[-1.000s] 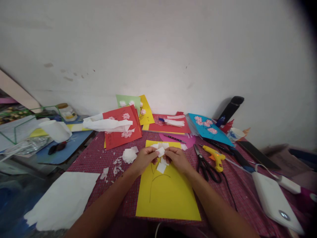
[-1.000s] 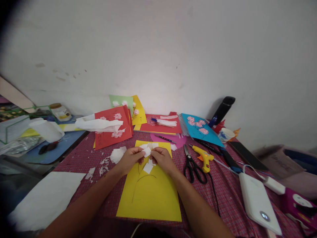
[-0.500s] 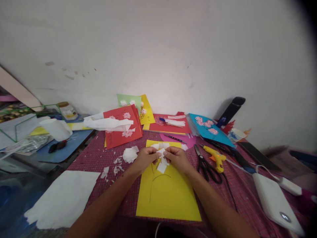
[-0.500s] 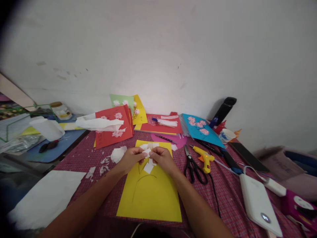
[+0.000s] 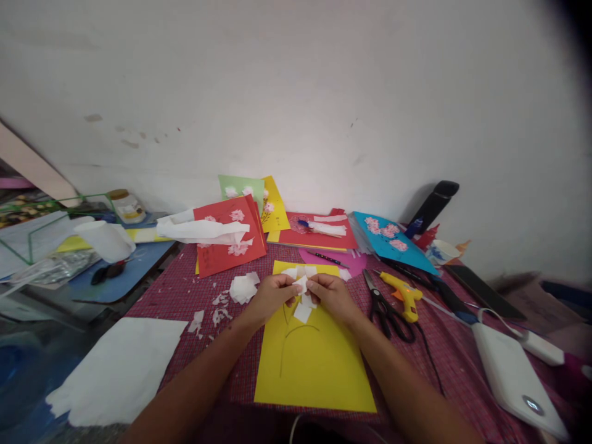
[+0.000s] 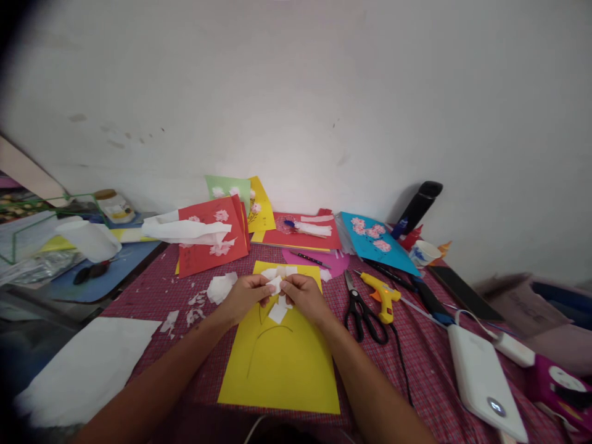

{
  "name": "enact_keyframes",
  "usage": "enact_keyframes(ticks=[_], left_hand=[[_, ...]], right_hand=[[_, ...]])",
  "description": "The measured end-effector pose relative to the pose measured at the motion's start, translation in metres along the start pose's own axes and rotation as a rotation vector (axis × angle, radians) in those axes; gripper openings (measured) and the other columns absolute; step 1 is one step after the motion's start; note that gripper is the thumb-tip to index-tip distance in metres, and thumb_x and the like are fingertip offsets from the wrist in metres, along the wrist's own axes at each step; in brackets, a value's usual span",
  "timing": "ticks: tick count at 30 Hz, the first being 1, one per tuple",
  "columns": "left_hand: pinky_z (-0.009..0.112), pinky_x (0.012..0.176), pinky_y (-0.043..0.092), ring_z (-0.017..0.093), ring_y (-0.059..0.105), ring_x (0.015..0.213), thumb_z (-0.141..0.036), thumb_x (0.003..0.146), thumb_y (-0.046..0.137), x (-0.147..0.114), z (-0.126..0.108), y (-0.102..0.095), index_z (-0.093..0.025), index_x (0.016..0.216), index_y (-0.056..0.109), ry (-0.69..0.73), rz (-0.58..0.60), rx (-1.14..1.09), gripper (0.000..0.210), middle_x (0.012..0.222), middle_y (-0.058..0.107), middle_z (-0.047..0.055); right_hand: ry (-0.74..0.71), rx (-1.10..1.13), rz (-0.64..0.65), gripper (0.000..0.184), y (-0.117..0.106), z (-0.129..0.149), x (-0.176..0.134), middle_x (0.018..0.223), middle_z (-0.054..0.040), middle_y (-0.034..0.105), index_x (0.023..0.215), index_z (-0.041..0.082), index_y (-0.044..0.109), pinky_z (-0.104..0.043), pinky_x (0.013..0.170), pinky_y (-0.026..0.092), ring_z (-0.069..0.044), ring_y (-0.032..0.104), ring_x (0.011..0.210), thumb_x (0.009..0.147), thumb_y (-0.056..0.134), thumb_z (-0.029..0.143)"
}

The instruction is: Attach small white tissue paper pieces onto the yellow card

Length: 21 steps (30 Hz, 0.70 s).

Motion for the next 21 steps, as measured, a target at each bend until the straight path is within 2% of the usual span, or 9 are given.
enact_keyframes(ticks=[4,8,11,13,14,17,19,21], left_hand=[[0.021,0.051,0.036,0.009,0.049,0.049,-0.041,0.073,0.066,0.0,0.001,-0.001,-0.013,0.072,0.061,-0.004,-0.012,0.012,0.029,0.054,0.055,-0.002],[0.021,0.051,0.037,0.009,0.049,0.049,-0.044,0.075,0.063,0.0,0.0,-0.001,-0.014,0.071,0.059,0.007,-0.006,0.063,0.031,0.054,0.055,-0.003],[0.023,0.053,0.038,0.011,0.051,0.053,-0.045,0.078,0.06,-0.003,-0.009,0.0,-0.015,0.07,0.059,0.104,-0.043,0.306,0.032,0.058,0.057,0.0],[0.025,0.061,0.042,0.014,0.055,0.063,-0.042,0.08,0.059,-0.011,-0.024,0.007,-0.016,0.069,0.062,0.275,-0.055,0.544,0.029,0.066,0.061,0.003],[0.027,0.068,0.044,0.015,0.057,0.07,-0.039,0.081,0.058,-0.016,-0.031,0.015,-0.016,0.071,0.063,0.378,-0.023,0.639,0.026,0.072,0.064,0.004],[0.033,0.089,0.042,0.02,0.059,0.095,-0.035,0.084,0.056,-0.033,-0.044,0.039,-0.019,0.089,0.068,0.624,0.194,0.788,0.021,0.096,0.067,0.008],[0.037,0.097,0.039,0.024,0.054,0.11,-0.04,0.082,0.058,-0.041,-0.048,0.047,-0.019,0.105,0.066,0.691,0.296,0.856,0.032,0.116,0.061,0.011],[0.042,0.101,0.036,0.028,0.047,0.12,-0.046,0.08,0.059,-0.044,-0.05,0.048,-0.02,0.117,0.06,0.703,0.33,0.919,0.045,0.129,0.053,0.013]], right_hand=[[0.003,0.065,0.003,0.025,0.001,-0.001,0.0,0.054,0.0028,0.053,0.075,0.016,0.063,-0.022,0.048,0.034,-0.01,0.044,0.047,0.081,0.06,0.041],[0.016,0.036,-0.015,0.026,0.0,0.001,0.0,0.053,0.0034,0.051,0.067,0.016,0.058,-0.022,0.048,0.032,-0.009,0.042,0.047,0.079,0.063,0.038],[-0.004,-0.025,-0.096,0.027,-0.011,0.005,0.001,0.053,0.0035,0.051,0.065,0.017,0.056,-0.022,0.048,0.032,-0.01,0.042,0.047,0.08,0.06,0.039],[-0.036,-0.088,-0.17,0.029,-0.022,0.008,0.001,0.054,0.003,0.052,0.064,0.017,0.055,-0.023,0.049,0.033,-0.01,0.044,0.049,0.081,0.058,0.04],[-0.043,-0.11,-0.204,0.028,-0.026,0.008,0.001,0.054,0.0029,0.052,0.064,0.017,0.055,-0.023,0.049,0.033,-0.01,0.044,0.049,0.081,0.058,0.04],[-0.028,-0.162,-0.24,0.027,-0.03,0.007,0.0,0.052,0.0036,0.05,0.066,0.017,0.055,-0.023,0.047,0.032,-0.011,0.042,0.047,0.082,0.055,0.039],[-0.057,-0.233,-0.217,0.024,-0.024,0.014,0.002,0.056,0.0029,0.052,0.067,0.017,0.056,-0.023,0.05,0.035,-0.011,0.045,0.051,0.083,0.053,0.036],[-0.107,-0.357,-0.162,0.02,-0.01,0.029,0.007,0.062,0.0013,0.056,0.07,0.017,0.058,-0.023,0.055,0.037,-0.013,0.05,0.058,0.083,0.051,0.032]])
Point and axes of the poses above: each hand's wrist, its own x-axis towards the middle knuckle, its own y-axis out of the palm, z = x × y, the point moved 7 cm from there along x, towards the middle knuckle
